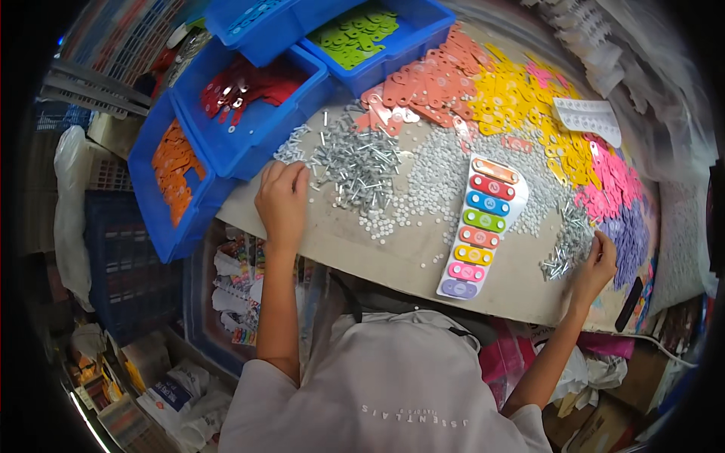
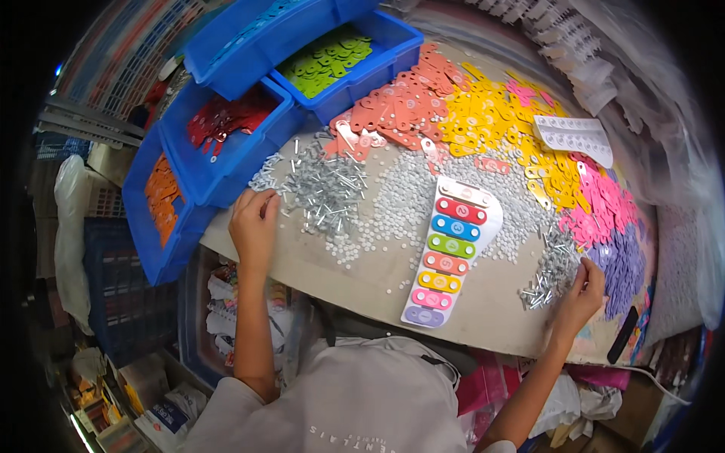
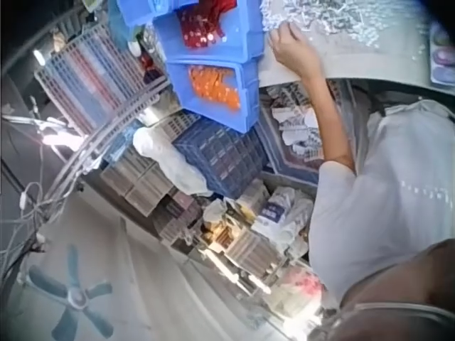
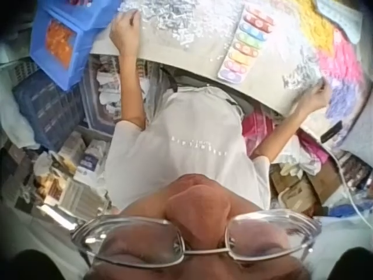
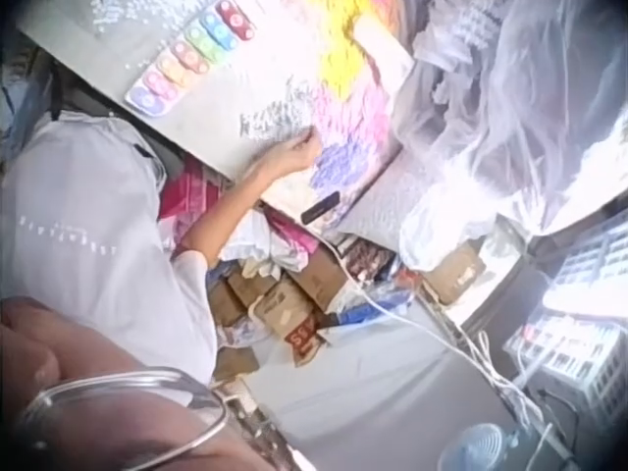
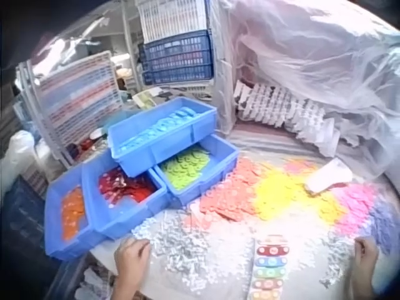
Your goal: Assembling small colorful plastic caps into white base strip holders.
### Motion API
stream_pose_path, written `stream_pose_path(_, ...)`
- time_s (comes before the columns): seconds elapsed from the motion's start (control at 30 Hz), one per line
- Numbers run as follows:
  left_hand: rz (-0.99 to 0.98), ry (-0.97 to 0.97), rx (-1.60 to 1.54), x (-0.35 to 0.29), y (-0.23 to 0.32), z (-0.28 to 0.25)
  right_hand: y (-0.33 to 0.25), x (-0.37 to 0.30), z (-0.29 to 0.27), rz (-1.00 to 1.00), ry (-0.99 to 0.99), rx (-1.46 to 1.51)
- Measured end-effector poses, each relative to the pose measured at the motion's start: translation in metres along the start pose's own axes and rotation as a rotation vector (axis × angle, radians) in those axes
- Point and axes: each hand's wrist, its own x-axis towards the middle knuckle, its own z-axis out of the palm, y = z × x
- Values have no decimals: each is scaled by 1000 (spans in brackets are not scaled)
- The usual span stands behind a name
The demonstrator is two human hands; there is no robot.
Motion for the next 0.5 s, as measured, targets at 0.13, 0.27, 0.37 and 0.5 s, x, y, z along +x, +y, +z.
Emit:
stream_pose_path(0.13,-39,24,12,-6,-8,13,-19,-4,-7,15,69,-74)
stream_pose_path(0.27,-293,-40,-201,-13,15,6,-44,-31,-3,124,16,220)
stream_pose_path(0.37,-349,-148,-615,-35,53,0,-81,-57,-3,219,-202,501)
stream_pose_path(0.5,-303,-621,-1079,-66,109,-12,-128,-85,-11,316,-411,680)
